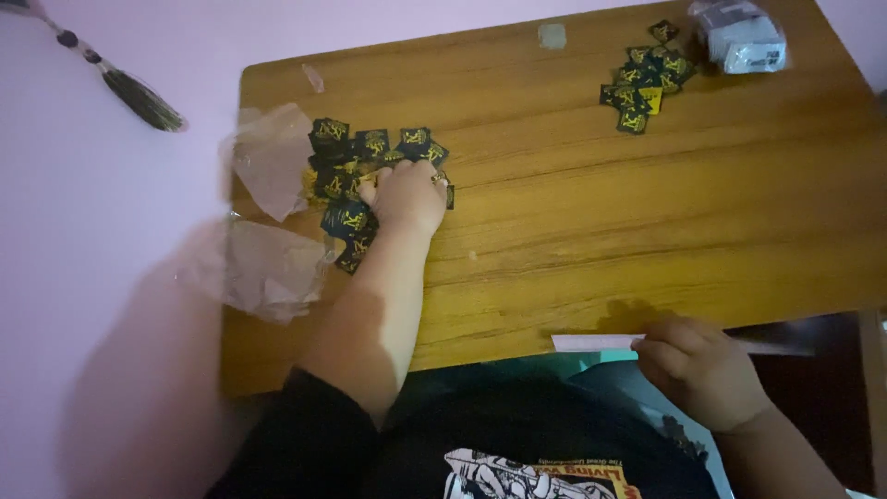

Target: Measuring the dimensions of small clothing labels using a metal ruler to ensure quality standards.

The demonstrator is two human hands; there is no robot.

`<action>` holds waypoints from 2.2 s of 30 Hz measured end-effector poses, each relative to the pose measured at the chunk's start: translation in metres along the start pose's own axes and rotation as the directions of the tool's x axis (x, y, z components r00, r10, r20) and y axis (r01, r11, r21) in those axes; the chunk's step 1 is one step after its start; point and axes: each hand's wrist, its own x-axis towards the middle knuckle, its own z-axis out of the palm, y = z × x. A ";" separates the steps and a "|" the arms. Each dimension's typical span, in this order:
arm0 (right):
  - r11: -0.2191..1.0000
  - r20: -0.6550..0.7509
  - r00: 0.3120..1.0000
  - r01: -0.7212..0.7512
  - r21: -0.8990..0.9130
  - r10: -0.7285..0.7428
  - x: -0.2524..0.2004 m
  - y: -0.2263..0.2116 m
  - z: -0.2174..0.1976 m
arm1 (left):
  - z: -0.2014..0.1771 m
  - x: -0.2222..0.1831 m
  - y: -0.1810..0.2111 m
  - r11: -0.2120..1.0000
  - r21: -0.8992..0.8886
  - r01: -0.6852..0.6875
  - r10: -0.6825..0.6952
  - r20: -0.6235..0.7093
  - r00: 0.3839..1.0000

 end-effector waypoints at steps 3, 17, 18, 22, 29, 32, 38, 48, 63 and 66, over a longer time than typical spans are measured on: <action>1.000 -0.080 0.997 0.023 0.002 -0.023 0.005 0.003 0.000 | 0.013 0.011 -0.006 0.998 -0.056 -0.036 0.027 -0.159 0.987; 0.989 -0.019 0.996 0.080 -0.123 -0.083 0.136 0.029 -0.023 | 0.068 0.055 -0.007 0.153 -0.917 -0.368 0.189 -0.338 0.922; 0.988 -0.021 0.999 0.044 -0.147 -0.048 0.146 0.029 -0.024 | 0.071 0.056 -0.004 0.067 -0.958 -0.280 0.195 -0.263 0.945; 0.962 -0.088 0.990 0.088 -0.257 -0.114 0.182 0.047 -0.001 | 0.077 0.058 0.001 -0.026 -0.952 -0.304 0.228 -0.302 0.926; 0.955 -0.176 0.961 0.168 -0.244 -0.214 0.257 0.067 0.021 | 0.073 0.067 0.008 -0.374 -0.927 0.033 0.215 -0.052 0.975; 0.950 -0.252 0.939 0.168 -0.262 -0.236 0.285 0.063 0.032 | 0.085 0.084 0.004 -0.351 -0.936 0.031 0.116 -0.010 0.993; 0.979 -0.367 0.910 0.152 -0.139 -0.194 0.281 0.033 0.079 | 0.069 0.085 -0.009 -0.627 -0.773 0.099 -0.023 0.146 0.989; 0.826 -0.022 1.000 0.002 0.564 0.012 0.279 0.050 0.081 | 0.081 0.082 -0.010 -0.714 -0.692 0.106 0.003 0.148 0.989; 0.009 0.081 0.980 -0.084 0.996 0.184 0.291 0.062 0.102 | 0.089 0.066 0.002 -0.177 -0.984 0.009 0.163 -0.021 0.986; 0.126 0.020 0.984 -0.042 0.991 0.176 0.302 0.056 0.079 | 0.097 0.065 0.004 -0.187 -0.982 -0.027 0.136 -0.053 0.989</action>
